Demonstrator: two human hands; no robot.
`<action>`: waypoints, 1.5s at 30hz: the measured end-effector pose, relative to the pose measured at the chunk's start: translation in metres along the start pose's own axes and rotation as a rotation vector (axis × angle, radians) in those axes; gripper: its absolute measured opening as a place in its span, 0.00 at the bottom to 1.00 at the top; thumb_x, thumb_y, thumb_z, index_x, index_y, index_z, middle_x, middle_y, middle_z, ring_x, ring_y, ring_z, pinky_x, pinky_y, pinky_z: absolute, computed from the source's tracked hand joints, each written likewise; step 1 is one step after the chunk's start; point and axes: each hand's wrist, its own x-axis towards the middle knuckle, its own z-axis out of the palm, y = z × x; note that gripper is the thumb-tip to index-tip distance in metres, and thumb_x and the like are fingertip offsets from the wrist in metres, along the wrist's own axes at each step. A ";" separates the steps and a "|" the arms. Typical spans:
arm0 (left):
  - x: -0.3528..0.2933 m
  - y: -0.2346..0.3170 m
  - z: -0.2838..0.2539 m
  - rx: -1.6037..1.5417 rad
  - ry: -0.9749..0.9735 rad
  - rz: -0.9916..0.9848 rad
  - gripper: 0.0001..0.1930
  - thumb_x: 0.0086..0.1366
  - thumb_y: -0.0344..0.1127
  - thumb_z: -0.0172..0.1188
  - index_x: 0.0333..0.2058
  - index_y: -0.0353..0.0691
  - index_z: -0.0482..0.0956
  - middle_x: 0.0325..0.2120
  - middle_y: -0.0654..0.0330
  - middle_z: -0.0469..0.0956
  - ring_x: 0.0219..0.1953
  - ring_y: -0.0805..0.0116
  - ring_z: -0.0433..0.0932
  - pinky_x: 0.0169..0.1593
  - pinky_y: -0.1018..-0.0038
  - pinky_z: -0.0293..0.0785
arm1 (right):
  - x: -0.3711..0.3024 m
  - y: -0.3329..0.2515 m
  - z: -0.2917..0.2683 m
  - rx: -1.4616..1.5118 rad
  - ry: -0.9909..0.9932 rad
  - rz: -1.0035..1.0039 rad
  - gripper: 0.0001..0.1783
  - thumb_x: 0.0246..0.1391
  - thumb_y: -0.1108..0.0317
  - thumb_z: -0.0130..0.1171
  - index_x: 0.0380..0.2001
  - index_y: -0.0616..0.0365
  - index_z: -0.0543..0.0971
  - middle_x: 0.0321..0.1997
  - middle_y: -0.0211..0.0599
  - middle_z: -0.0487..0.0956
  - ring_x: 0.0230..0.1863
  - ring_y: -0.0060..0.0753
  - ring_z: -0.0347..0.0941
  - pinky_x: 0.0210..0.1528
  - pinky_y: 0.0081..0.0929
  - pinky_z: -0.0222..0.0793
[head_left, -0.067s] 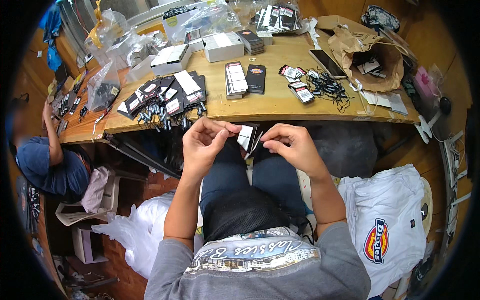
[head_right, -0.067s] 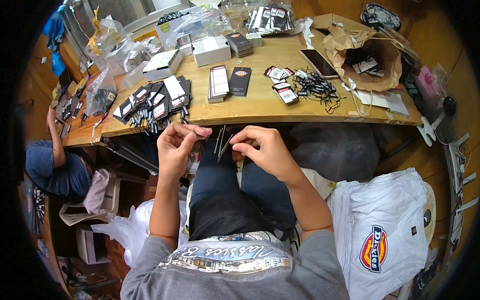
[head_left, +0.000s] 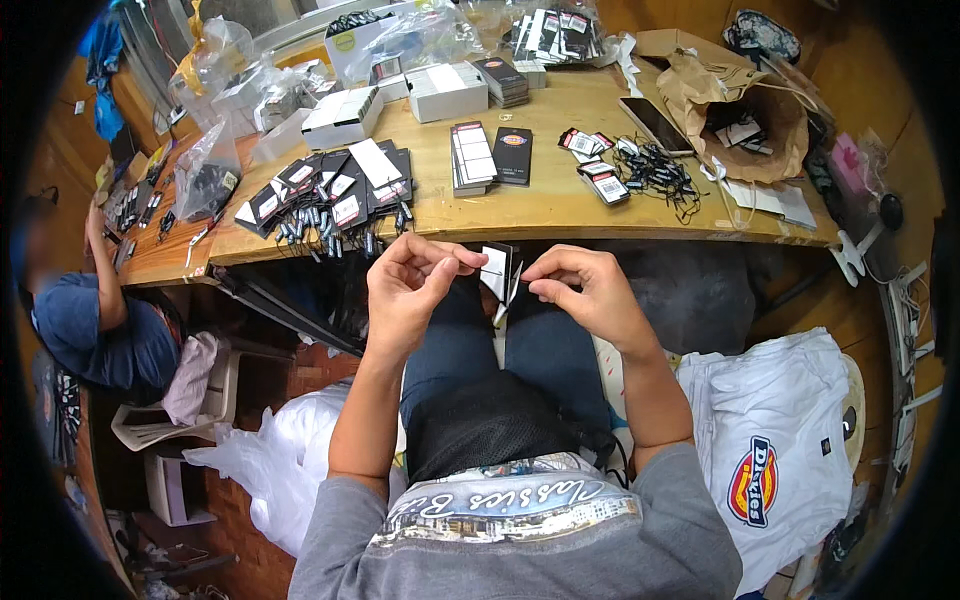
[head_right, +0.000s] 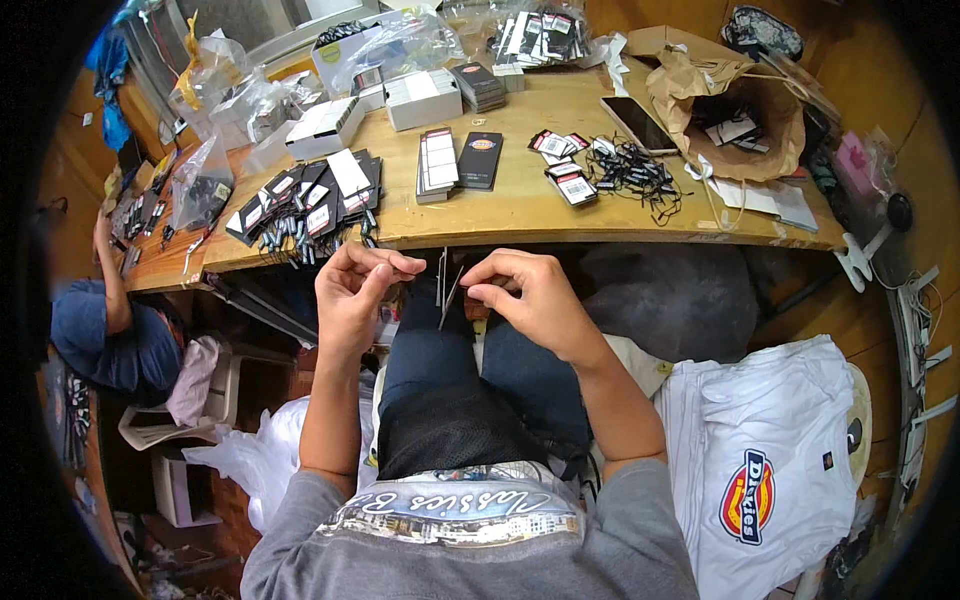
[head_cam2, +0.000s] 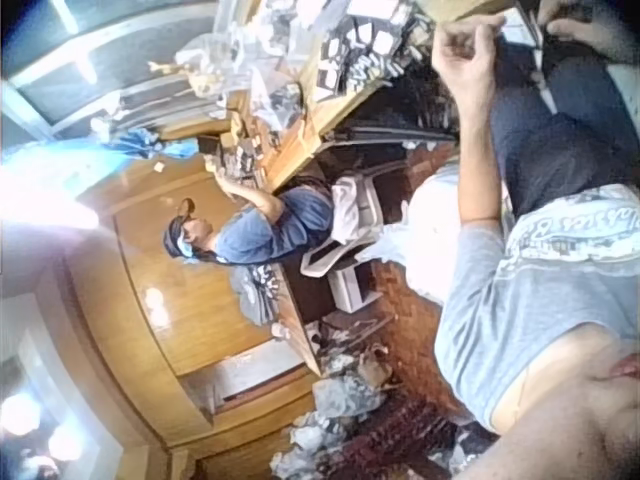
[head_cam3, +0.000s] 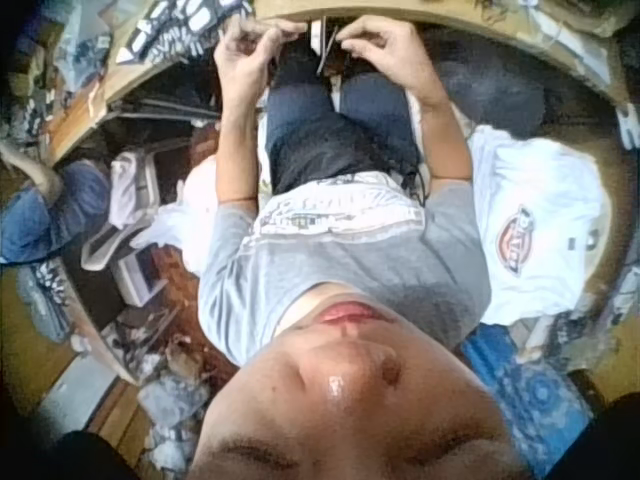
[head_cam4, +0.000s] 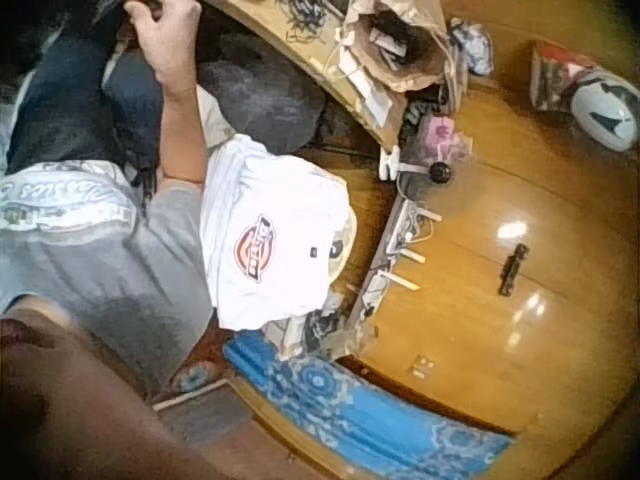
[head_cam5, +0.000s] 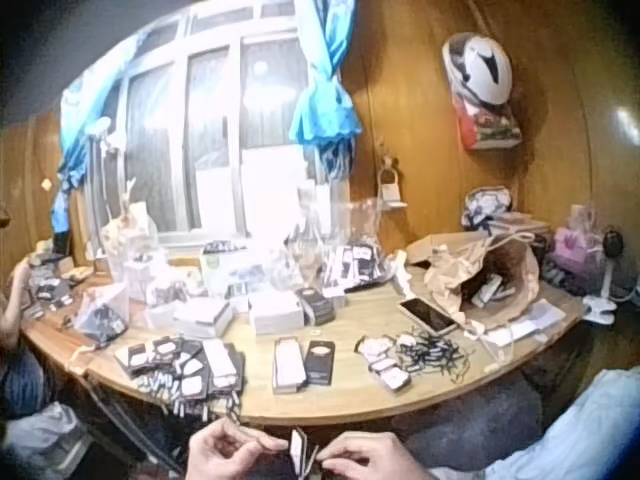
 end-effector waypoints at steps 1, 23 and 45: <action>-0.001 0.000 0.000 -0.027 -0.006 -0.010 0.03 0.53 0.24 0.51 0.26 0.33 0.66 0.26 0.54 0.72 0.27 0.66 0.73 0.35 0.72 0.72 | 0.000 0.001 -0.002 0.014 -0.030 0.018 0.06 0.41 0.79 0.52 0.26 0.68 0.73 0.25 0.36 0.74 0.27 0.23 0.72 0.29 0.16 0.67; -0.002 -0.001 0.030 0.097 -0.084 -0.137 0.10 0.51 0.22 0.53 0.35 0.31 0.71 0.27 0.62 0.71 0.29 0.81 0.69 0.33 0.86 0.66 | 0.002 0.001 -0.006 0.471 -0.007 0.073 0.07 0.46 0.73 0.52 0.29 0.67 0.71 0.21 0.39 0.74 0.20 0.20 0.69 0.23 0.13 0.65; -0.004 -0.002 0.038 0.261 -0.085 -0.068 0.08 0.49 0.23 0.55 0.31 0.31 0.71 0.22 0.64 0.72 0.25 0.82 0.70 0.29 0.87 0.67 | 0.002 -0.003 0.001 0.499 0.055 0.110 0.07 0.48 0.71 0.50 0.24 0.66 0.71 0.16 0.35 0.72 0.15 0.18 0.67 0.17 0.11 0.64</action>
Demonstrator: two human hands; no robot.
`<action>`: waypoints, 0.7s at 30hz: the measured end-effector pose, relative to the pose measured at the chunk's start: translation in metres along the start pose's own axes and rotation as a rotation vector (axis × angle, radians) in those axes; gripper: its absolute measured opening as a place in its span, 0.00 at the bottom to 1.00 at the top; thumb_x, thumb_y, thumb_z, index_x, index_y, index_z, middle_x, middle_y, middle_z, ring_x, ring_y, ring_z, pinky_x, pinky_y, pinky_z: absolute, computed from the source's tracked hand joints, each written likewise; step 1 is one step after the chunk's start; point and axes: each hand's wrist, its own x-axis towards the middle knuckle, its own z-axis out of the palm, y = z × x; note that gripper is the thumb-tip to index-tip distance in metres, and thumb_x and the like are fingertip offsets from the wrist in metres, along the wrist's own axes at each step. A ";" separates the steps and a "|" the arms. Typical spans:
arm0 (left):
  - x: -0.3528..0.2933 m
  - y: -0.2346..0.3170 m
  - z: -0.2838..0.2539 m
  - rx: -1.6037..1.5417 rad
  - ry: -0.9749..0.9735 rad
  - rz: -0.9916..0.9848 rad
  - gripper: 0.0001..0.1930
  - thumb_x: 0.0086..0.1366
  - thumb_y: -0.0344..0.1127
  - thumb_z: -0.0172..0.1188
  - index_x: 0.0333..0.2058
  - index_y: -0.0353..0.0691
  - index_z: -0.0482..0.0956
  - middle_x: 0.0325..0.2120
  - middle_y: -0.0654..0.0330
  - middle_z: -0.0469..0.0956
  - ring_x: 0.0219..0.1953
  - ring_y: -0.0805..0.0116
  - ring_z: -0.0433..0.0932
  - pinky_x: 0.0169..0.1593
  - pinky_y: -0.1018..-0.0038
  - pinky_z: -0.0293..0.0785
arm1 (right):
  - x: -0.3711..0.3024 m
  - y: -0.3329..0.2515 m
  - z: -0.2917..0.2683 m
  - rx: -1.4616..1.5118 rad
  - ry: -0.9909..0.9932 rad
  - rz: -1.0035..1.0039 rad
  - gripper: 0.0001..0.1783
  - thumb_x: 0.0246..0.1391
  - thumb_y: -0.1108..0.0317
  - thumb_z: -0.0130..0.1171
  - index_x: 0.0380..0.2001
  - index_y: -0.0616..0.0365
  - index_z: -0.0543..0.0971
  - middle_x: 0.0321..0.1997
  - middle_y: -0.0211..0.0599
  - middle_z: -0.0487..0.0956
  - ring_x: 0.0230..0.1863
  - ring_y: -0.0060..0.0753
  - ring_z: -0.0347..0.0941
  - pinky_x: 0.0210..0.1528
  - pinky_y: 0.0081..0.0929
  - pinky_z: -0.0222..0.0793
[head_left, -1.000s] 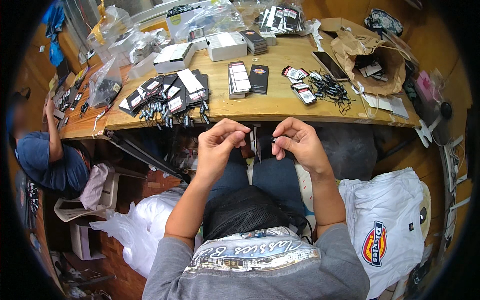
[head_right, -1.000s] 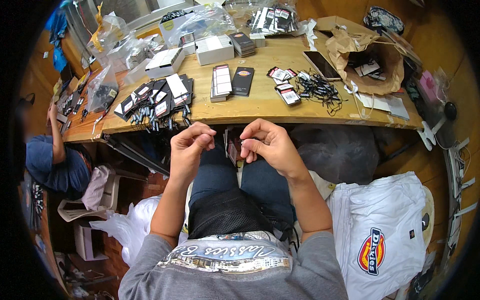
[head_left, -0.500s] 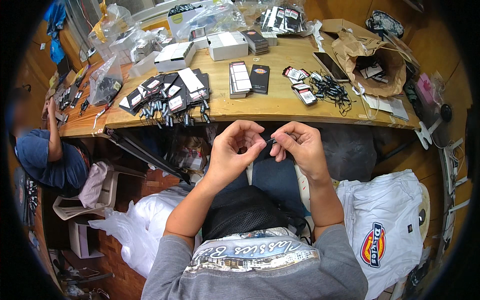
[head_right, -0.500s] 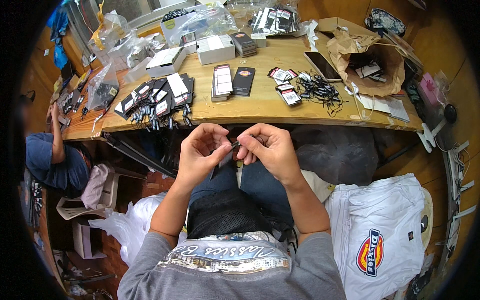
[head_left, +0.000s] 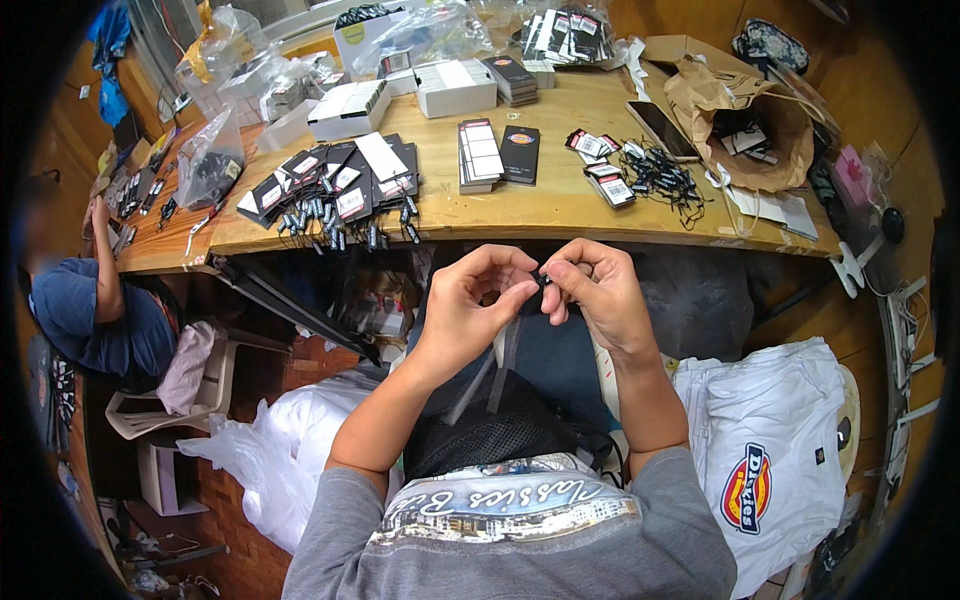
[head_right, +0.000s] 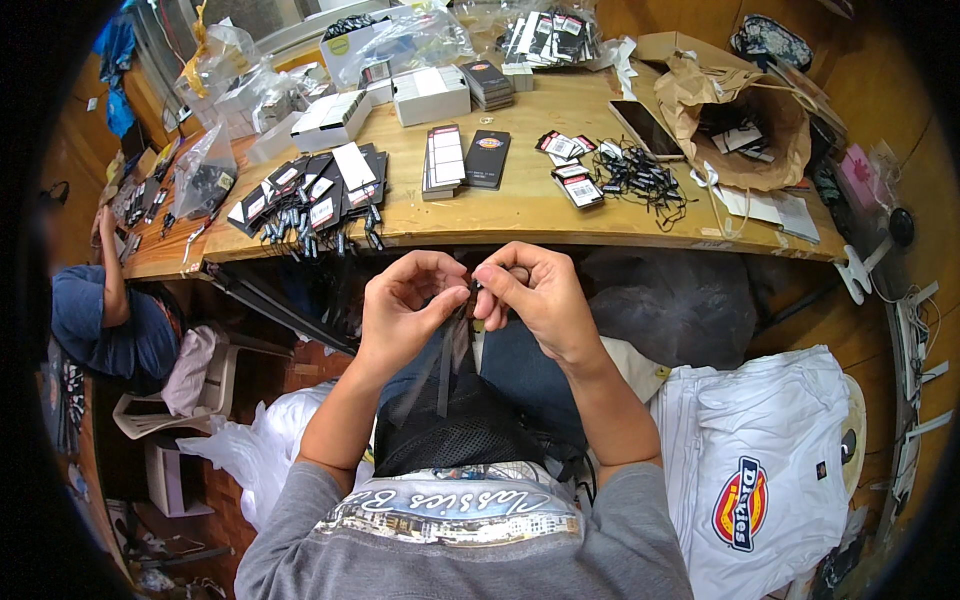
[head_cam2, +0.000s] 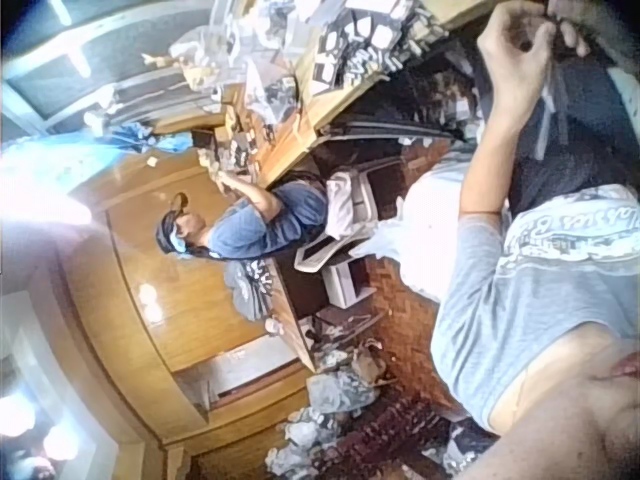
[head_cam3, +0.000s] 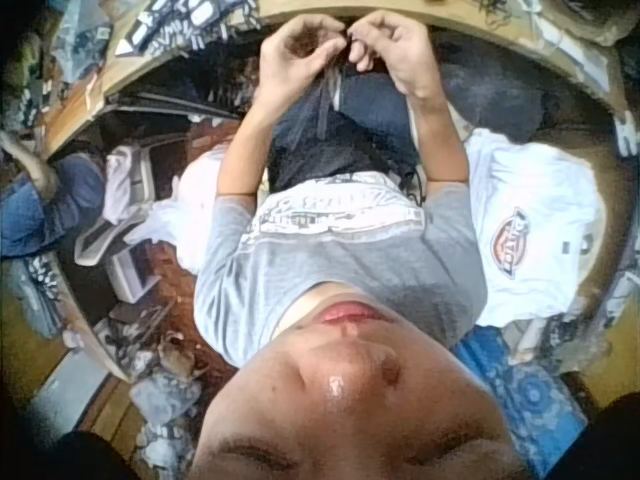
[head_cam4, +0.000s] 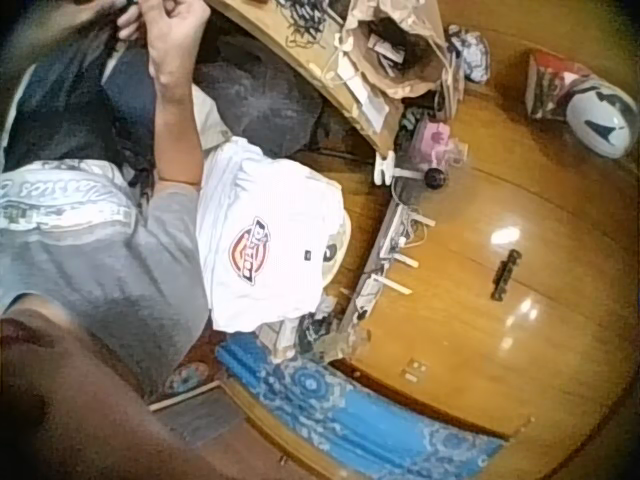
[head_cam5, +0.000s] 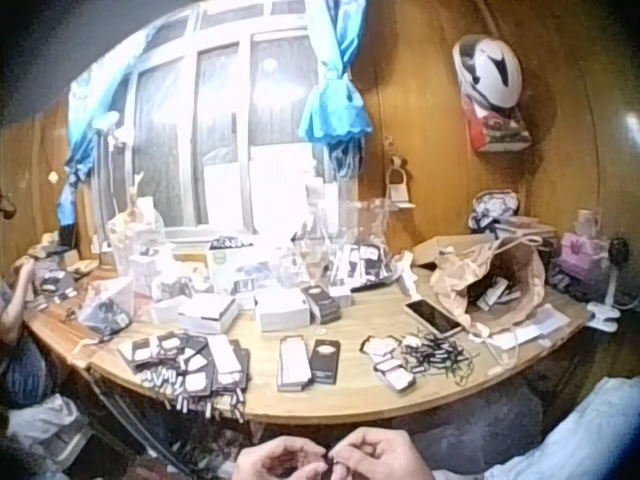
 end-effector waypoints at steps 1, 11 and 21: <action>-0.001 0.000 0.001 -0.023 0.009 -0.023 0.09 0.48 0.22 0.56 0.31 0.31 0.71 0.23 0.63 0.72 0.26 0.81 0.70 0.30 0.86 0.67 | 0.000 0.000 0.001 -0.012 -0.006 0.016 0.07 0.48 0.71 0.50 0.24 0.66 0.71 0.16 0.35 0.72 0.15 0.18 0.67 0.17 0.11 0.64; 0.006 -0.006 -0.008 -0.366 -0.085 -0.026 0.11 0.57 0.30 0.48 0.39 0.35 0.64 0.25 0.65 0.67 0.29 0.80 0.64 0.36 0.83 0.61 | -0.001 0.006 0.014 0.045 -0.019 -0.005 0.06 0.48 0.72 0.49 0.25 0.65 0.71 0.15 0.36 0.72 0.15 0.19 0.67 0.17 0.12 0.64; 0.033 -0.011 -0.004 -0.670 0.214 -0.046 0.17 0.62 0.48 0.36 0.39 0.40 0.62 0.23 0.62 0.62 0.28 0.74 0.60 0.32 0.81 0.57 | -0.001 0.022 0.050 -0.416 -0.054 -0.203 0.04 0.45 0.74 0.52 0.22 0.65 0.71 0.15 0.32 0.71 0.17 0.15 0.67 0.18 0.12 0.61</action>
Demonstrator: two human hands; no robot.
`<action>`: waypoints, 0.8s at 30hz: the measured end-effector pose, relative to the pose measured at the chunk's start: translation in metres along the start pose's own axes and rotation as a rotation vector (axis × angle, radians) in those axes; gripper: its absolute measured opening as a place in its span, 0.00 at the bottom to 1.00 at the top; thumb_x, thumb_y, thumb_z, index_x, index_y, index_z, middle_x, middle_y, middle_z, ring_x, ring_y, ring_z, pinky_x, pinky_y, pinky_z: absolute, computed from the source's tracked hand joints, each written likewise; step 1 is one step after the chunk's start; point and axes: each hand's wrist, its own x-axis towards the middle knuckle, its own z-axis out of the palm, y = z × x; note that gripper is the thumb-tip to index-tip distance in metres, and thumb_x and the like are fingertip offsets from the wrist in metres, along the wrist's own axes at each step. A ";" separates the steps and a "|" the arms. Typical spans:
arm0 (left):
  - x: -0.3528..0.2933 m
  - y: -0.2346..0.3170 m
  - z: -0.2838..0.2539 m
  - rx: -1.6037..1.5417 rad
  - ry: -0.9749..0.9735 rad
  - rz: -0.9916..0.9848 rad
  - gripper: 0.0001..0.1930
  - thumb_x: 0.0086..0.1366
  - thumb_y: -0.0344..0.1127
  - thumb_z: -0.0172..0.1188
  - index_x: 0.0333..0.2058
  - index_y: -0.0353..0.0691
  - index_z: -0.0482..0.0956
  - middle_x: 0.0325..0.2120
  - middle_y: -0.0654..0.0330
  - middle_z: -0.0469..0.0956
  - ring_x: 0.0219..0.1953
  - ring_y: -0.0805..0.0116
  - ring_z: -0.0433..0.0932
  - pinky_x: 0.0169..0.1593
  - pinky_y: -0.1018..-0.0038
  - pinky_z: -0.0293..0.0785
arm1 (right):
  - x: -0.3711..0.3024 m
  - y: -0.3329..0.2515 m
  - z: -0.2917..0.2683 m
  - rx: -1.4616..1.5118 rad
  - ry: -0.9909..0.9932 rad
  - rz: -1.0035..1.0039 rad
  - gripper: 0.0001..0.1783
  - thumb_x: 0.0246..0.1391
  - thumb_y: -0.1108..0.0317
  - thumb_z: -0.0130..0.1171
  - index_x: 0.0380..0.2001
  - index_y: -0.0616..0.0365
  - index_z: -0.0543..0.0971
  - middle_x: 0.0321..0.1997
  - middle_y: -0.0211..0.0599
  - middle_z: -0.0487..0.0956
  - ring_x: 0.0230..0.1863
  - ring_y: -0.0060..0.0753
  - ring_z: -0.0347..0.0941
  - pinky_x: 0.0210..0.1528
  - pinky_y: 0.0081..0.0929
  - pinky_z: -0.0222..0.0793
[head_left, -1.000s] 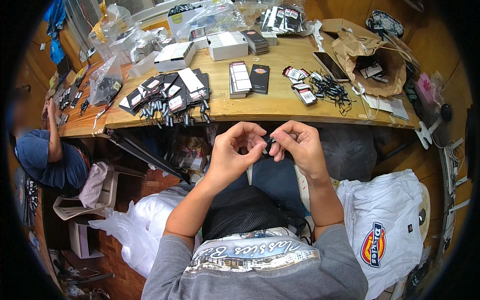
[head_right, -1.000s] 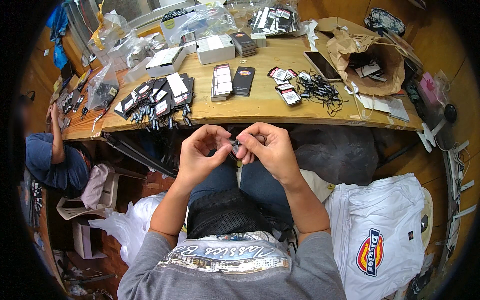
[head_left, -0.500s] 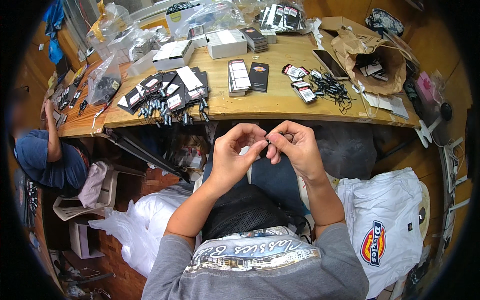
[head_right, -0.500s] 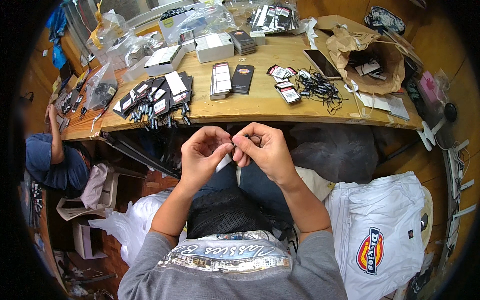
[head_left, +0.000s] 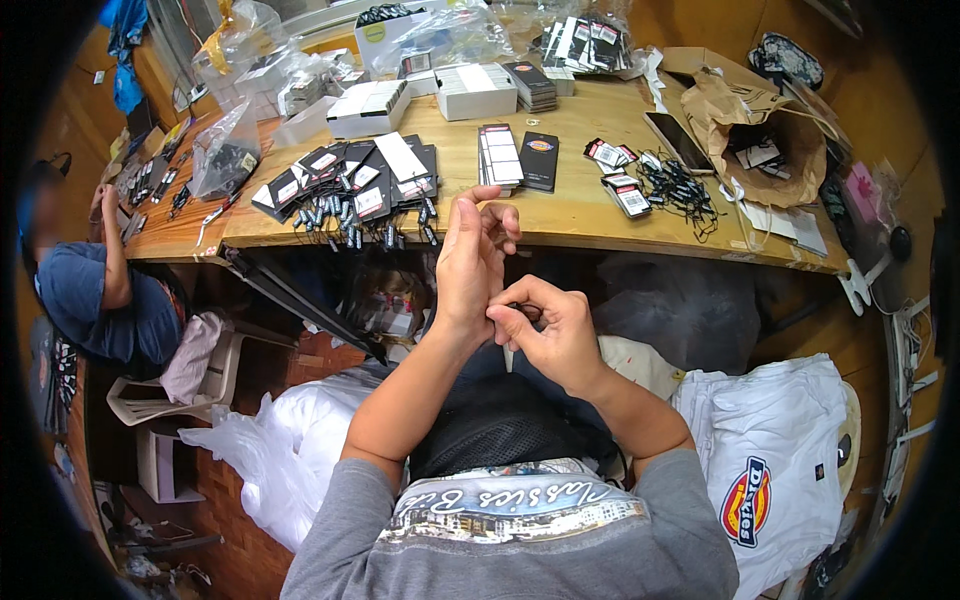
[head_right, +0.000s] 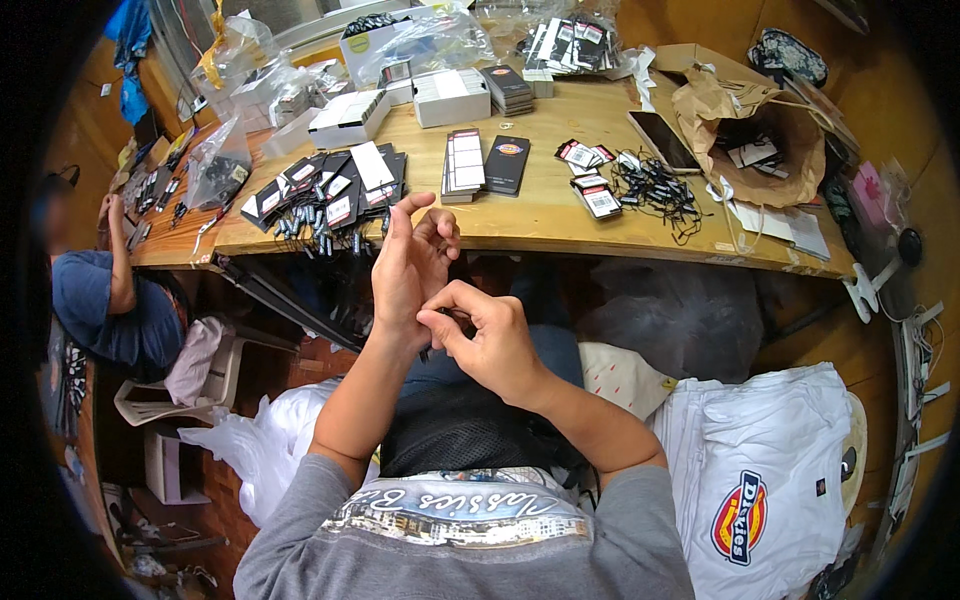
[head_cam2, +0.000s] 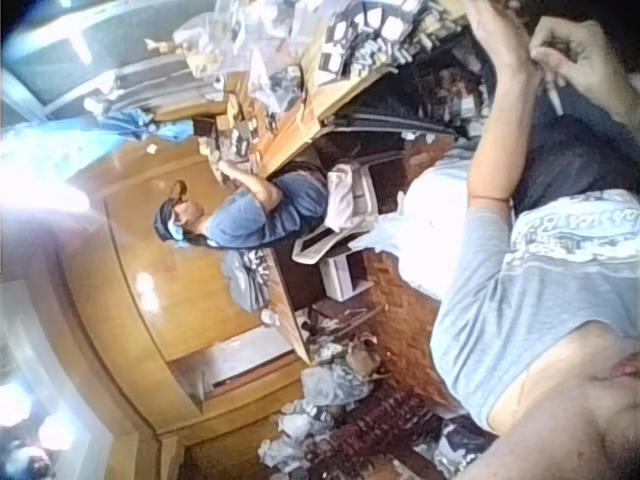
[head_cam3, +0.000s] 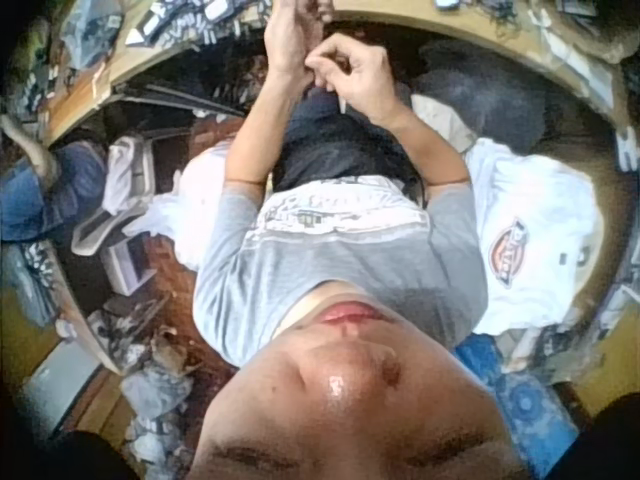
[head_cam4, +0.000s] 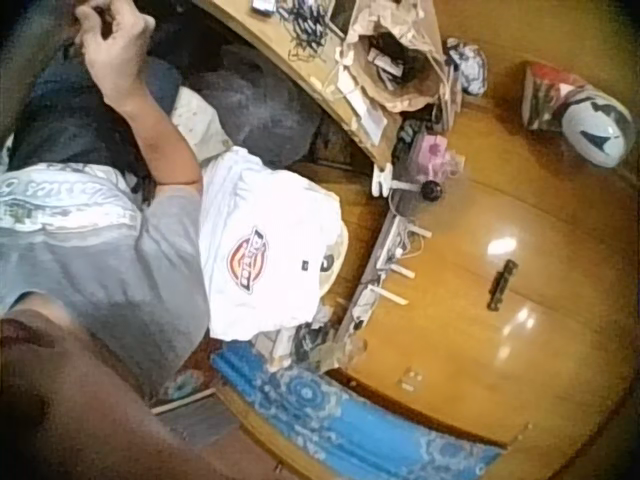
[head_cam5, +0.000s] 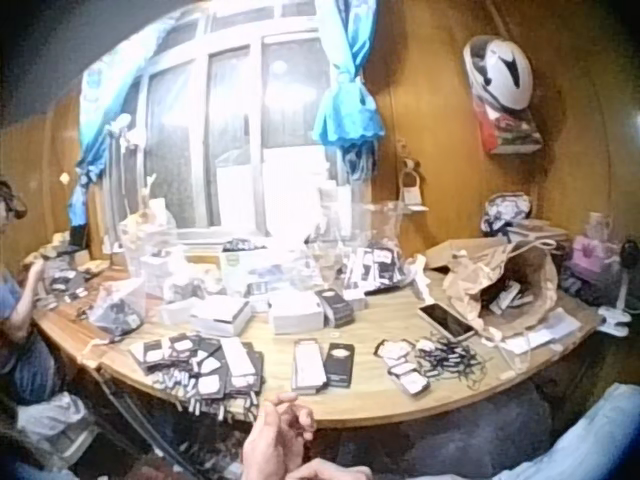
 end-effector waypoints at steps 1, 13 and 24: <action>0.000 -0.001 -0.003 -0.012 0.016 0.004 0.17 0.62 0.48 0.36 0.39 0.40 0.62 0.23 0.62 0.62 0.27 0.74 0.60 0.32 0.81 0.57 | 0.001 0.000 0.001 -0.037 0.002 -0.027 0.05 0.44 0.74 0.53 0.21 0.64 0.71 0.15 0.33 0.71 0.17 0.15 0.68 0.17 0.13 0.61; 0.000 0.028 -0.017 0.043 -0.429 -0.434 0.19 0.60 0.50 0.38 0.33 0.38 0.64 0.29 0.57 0.68 0.35 0.67 0.68 0.40 0.73 0.64 | 0.025 -0.013 -0.025 0.322 -0.147 0.183 0.06 0.46 0.70 0.53 0.25 0.63 0.72 0.16 0.27 0.70 0.15 0.12 0.63 0.15 0.08 0.57; -0.005 0.052 -0.035 -0.028 -0.843 -0.590 0.39 0.54 0.59 0.41 0.50 0.26 0.52 0.47 0.43 0.59 0.51 0.60 0.60 0.53 0.71 0.53 | 0.072 -0.059 -0.046 0.075 -0.266 -0.004 0.08 0.44 0.68 0.56 0.26 0.63 0.73 0.19 0.27 0.70 0.18 0.11 0.62 0.18 0.08 0.56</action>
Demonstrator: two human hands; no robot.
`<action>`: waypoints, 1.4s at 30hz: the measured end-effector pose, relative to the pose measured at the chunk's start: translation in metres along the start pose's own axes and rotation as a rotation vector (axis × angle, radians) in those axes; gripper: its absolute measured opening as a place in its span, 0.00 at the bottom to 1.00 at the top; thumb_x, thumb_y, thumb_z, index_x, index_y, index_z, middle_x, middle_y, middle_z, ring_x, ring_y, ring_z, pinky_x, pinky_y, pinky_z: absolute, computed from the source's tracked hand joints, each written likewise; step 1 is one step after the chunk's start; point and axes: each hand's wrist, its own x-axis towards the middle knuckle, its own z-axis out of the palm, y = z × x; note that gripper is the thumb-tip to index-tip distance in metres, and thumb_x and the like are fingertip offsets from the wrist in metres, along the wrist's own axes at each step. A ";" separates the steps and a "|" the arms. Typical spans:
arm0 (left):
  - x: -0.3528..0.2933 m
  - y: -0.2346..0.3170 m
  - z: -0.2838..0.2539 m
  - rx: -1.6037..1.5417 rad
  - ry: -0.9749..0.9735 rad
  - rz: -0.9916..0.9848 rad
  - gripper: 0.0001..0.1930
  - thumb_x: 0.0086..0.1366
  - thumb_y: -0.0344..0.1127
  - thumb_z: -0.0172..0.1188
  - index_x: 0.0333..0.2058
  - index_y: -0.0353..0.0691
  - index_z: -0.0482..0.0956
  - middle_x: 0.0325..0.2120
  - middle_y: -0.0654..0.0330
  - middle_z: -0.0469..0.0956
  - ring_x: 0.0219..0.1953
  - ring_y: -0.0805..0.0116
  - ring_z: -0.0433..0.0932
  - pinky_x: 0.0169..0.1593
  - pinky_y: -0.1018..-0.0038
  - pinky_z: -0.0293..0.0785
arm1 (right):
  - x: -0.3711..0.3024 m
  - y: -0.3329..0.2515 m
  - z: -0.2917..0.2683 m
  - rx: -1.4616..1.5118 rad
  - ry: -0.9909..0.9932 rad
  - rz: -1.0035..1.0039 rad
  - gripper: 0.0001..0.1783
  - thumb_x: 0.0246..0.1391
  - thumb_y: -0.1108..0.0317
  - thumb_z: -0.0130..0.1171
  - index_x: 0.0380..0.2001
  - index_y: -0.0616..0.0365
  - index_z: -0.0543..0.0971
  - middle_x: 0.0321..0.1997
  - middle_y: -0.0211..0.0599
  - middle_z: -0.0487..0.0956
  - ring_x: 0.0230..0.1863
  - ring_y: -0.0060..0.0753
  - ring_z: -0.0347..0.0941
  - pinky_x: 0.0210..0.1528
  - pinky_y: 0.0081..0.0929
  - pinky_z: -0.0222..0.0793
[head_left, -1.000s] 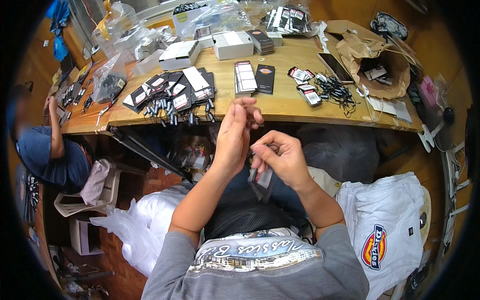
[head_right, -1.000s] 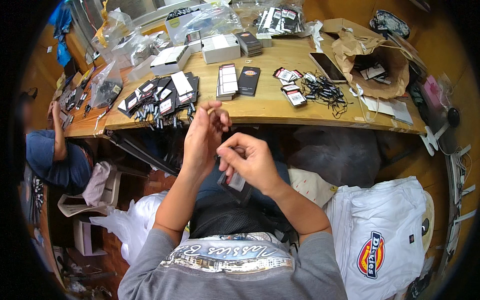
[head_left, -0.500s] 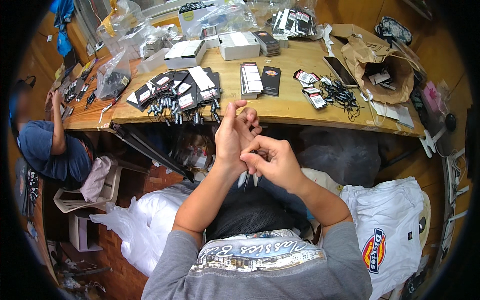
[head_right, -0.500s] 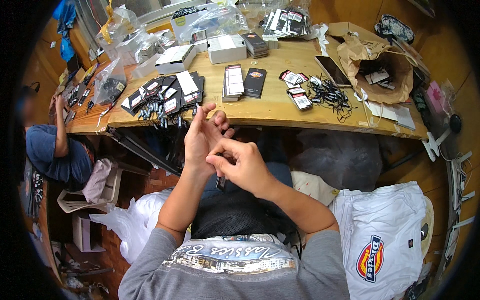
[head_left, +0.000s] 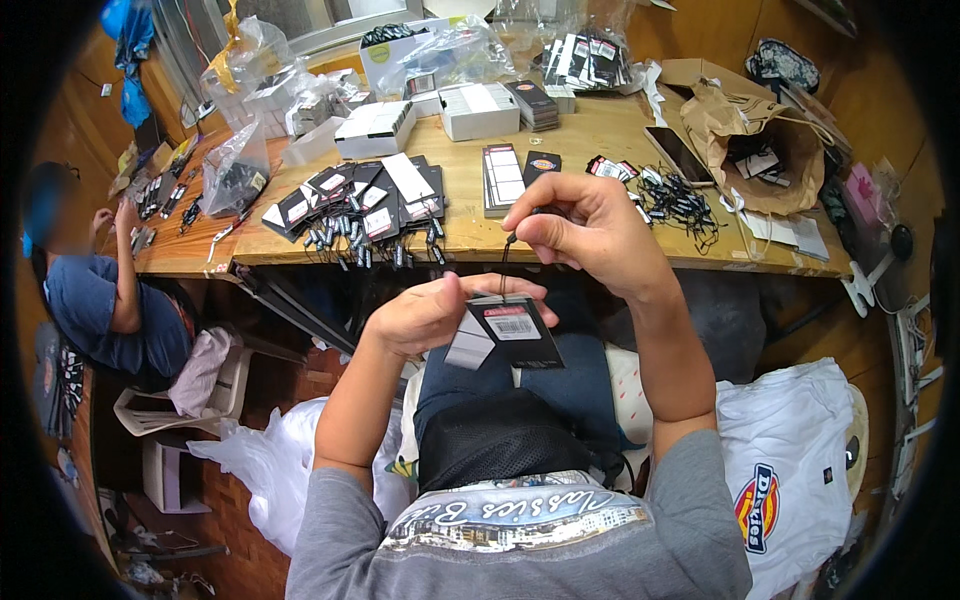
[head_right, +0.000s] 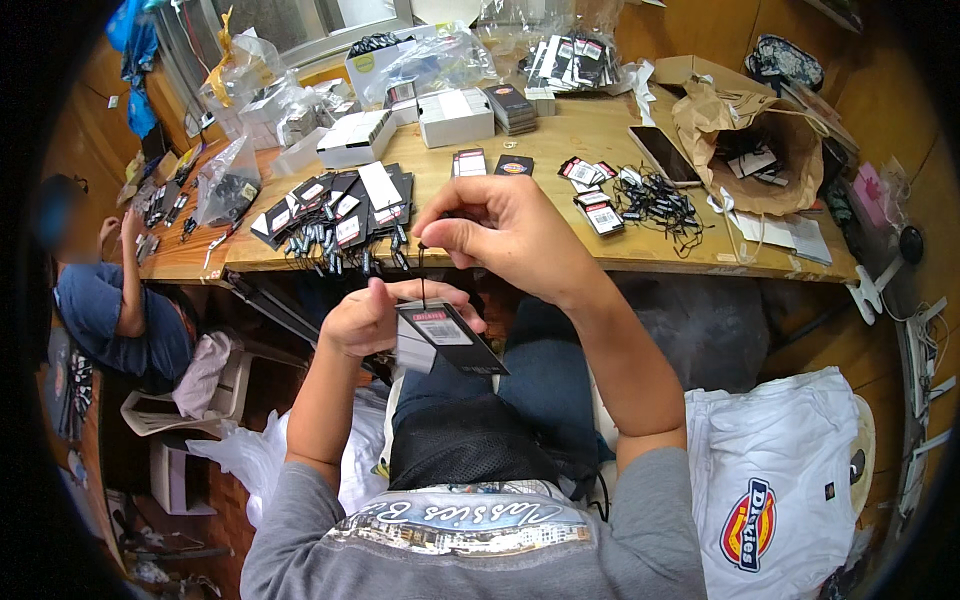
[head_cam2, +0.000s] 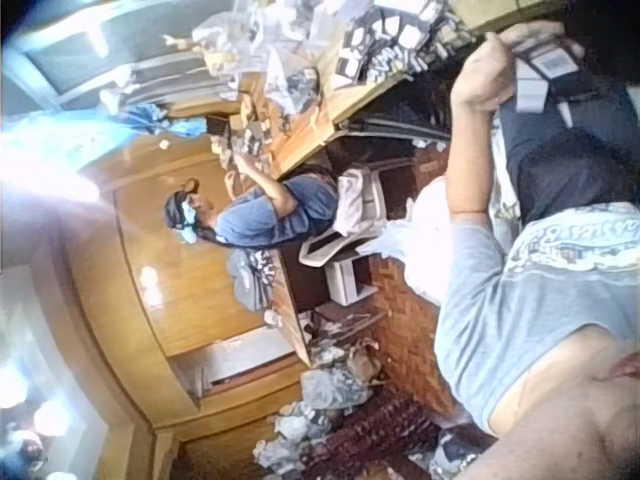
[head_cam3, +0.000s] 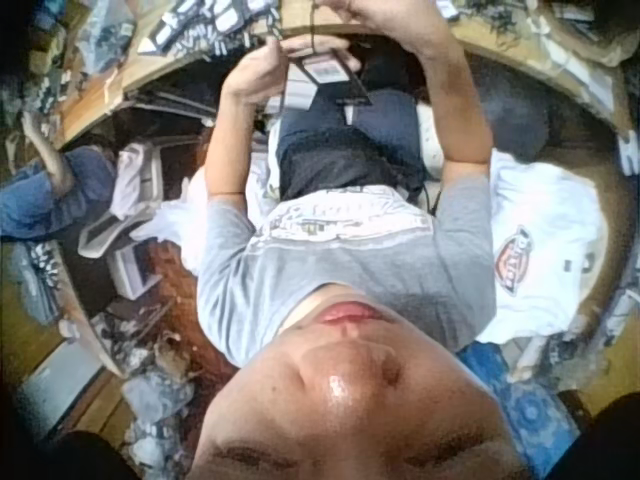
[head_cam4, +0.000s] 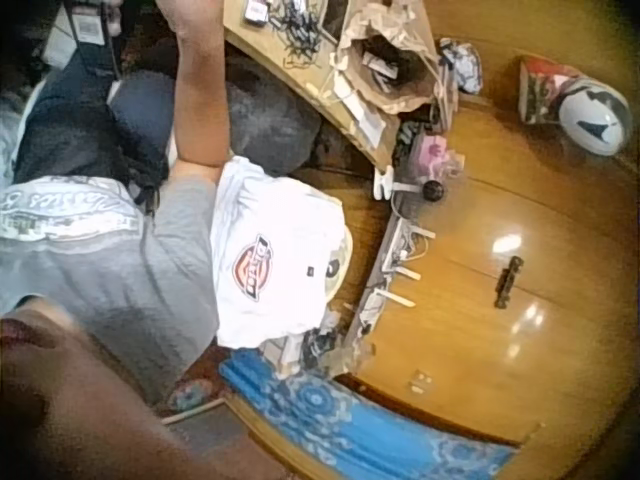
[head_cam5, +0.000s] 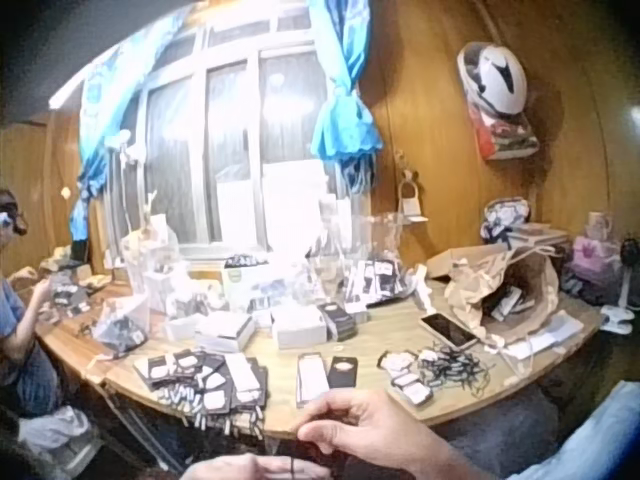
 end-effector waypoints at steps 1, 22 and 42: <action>0.003 0.002 0.004 -0.014 -0.004 -0.006 0.39 0.54 0.59 0.41 0.51 0.26 0.52 0.48 0.43 0.59 0.51 0.60 0.60 0.53 0.71 0.53 | 0.004 -0.001 0.000 -0.011 -0.021 -0.020 0.09 0.44 0.68 0.56 0.26 0.63 0.73 0.20 0.26 0.71 0.19 0.11 0.62 0.19 0.08 0.57; -0.018 0.086 -0.126 2.000 0.836 0.496 0.06 0.39 0.21 0.56 0.20 0.37 0.71 0.22 0.60 0.72 0.29 0.61 0.70 0.33 0.72 0.65 | 0.046 0.065 0.036 -0.587 0.061 -0.262 0.06 0.41 0.69 0.55 0.24 0.60 0.74 0.22 0.40 0.75 0.24 0.34 0.72 0.28 0.24 0.65; 0.115 0.043 -0.179 1.770 0.896 -0.573 0.46 0.23 0.60 0.66 0.46 0.48 0.64 0.48 0.55 0.59 0.53 0.54 0.51 0.50 0.54 0.52 | 0.107 0.146 -0.125 -1.145 0.219 0.626 0.32 0.23 0.57 0.68 0.36 0.63 0.72 0.44 0.44 0.69 0.47 0.43 0.63 0.46 0.31 0.62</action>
